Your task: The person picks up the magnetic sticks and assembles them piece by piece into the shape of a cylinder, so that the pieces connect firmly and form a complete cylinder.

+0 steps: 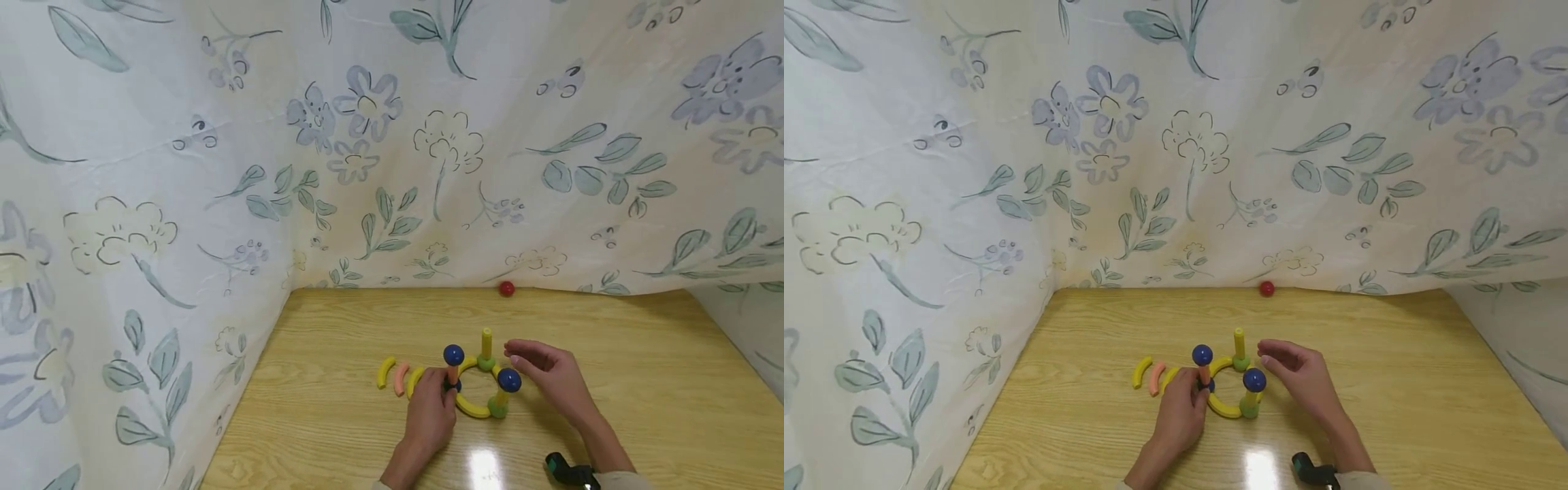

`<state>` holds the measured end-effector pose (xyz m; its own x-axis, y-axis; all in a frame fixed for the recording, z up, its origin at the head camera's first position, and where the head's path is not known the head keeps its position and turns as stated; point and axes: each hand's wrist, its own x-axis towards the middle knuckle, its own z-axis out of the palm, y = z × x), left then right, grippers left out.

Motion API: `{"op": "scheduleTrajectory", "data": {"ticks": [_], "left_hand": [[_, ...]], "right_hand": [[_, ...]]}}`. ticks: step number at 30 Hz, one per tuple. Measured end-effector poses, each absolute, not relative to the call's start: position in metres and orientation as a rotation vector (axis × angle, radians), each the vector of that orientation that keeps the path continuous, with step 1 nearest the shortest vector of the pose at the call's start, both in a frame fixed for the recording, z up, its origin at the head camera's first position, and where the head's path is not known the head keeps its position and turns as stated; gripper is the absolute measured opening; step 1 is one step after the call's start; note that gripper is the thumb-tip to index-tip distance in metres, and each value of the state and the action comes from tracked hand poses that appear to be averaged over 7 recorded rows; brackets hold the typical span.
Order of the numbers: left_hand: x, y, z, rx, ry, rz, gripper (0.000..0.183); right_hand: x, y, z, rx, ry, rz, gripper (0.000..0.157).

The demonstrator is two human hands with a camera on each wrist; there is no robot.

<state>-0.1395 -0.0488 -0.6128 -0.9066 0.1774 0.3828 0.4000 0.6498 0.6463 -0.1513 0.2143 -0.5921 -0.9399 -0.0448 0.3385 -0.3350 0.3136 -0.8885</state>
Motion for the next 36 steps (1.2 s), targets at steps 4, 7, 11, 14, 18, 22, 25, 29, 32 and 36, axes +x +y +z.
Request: {"op": "scheduleTrajectory", "data": {"ticks": [4, 7, 11, 14, 18, 22, 25, 29, 32, 36], "left_hand": [[-0.139, -0.047, -0.612, -0.466, -2.586, -1.116, 0.023], [-0.139, -0.045, -0.611, -0.480, -2.582, -1.115, 0.023], [-0.140, -0.043, -0.611, -0.501, -2.564, -1.089, 0.020], [-0.144, -0.042, -0.611, -0.518, -2.541, -1.080, 0.019], [-0.148, -0.042, -0.611, -0.541, -2.509, -1.094, 0.021], [-0.152, -0.042, -0.611, -0.559, -2.502, -1.116, 0.022], [-0.155, -0.043, -0.611, -0.559, -2.509, -1.168, 0.024], [-0.158, -0.044, -0.611, -0.552, -2.518, -1.269, 0.029], [-0.159, -0.045, -0.611, -0.567, -2.523, -1.313, 0.032], [-0.161, -0.046, -0.611, -0.602, -2.522, -1.318, 0.032]], "right_hand": [[-0.172, 0.213, -0.600, 0.374, -2.437, 1.624, 0.042], [-0.180, 0.212, -0.603, 0.402, -2.499, 1.616, 0.045], [-0.182, 0.211, -0.604, 0.404, -2.560, 1.507, 0.039], [-0.178, 0.210, -0.604, 0.372, -2.581, 1.363, 0.032], [-0.169, 0.210, -0.606, 0.313, -2.590, 1.264, 0.030], [-0.157, 0.209, -0.609, 0.250, -2.589, 1.247, 0.033], [-0.147, 0.207, -0.611, 0.198, -2.587, 1.233, 0.032], [-0.134, 0.204, -0.613, 0.140, -2.585, 1.194, 0.030], [-0.126, 0.202, -0.615, 0.120, -2.577, 1.142, 0.030], [-0.118, 0.200, -0.617, 0.121, -2.552, 1.118, 0.031]]}}
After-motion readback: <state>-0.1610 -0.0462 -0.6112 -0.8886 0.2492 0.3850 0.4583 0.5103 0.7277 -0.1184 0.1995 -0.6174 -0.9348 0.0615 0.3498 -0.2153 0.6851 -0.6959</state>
